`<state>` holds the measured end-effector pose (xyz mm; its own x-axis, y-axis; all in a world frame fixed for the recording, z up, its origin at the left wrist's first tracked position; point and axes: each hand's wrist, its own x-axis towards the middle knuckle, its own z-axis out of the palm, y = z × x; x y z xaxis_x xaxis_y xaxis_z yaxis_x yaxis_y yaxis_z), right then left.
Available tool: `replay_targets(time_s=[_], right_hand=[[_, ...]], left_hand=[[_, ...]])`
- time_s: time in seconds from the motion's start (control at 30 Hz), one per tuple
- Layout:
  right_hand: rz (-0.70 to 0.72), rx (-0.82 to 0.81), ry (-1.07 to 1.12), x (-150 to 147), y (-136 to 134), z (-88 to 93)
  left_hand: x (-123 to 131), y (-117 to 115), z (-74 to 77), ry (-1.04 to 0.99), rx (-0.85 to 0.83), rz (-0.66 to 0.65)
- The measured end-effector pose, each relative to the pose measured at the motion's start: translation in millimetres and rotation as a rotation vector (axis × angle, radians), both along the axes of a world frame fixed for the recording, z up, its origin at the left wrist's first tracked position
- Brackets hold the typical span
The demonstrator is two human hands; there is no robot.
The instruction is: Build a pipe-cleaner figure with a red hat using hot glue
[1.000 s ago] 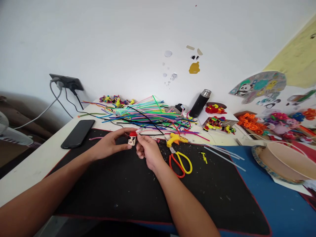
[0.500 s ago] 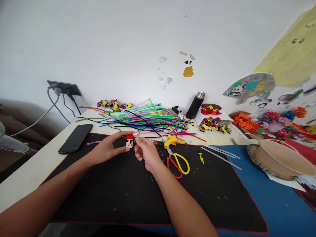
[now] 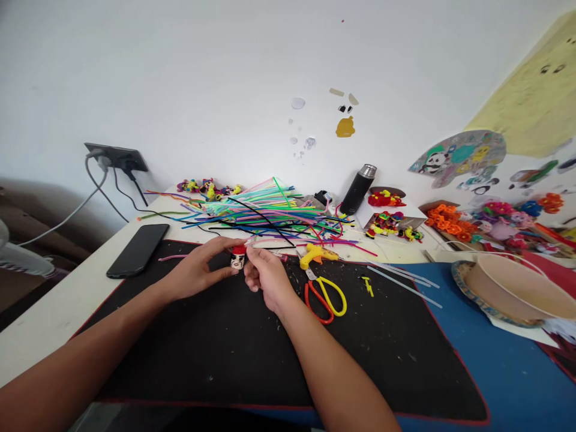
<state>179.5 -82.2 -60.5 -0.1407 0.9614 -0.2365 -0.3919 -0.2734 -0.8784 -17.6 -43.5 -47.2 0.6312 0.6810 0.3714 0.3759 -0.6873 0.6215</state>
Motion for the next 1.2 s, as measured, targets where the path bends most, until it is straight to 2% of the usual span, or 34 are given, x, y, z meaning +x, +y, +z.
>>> replay_targets(time_s=[0.5,1.03,1.2], right_hand=[[0.019,0.008,0.028,2.0,-0.5,3.4],[0.026,-0.001,0.046,1.8,1.2,-1.2],[0.005,-0.004,0.039,5.8,2.8,3.8]], left_hand=[[-0.2,-1.2,-0.5,-0.012,-0.027,0.003],[0.5,-1.6,-2.3,-0.004,-0.025,0.013],[-0.9,2.5,-2.4,-0.003,-0.051,0.069]])
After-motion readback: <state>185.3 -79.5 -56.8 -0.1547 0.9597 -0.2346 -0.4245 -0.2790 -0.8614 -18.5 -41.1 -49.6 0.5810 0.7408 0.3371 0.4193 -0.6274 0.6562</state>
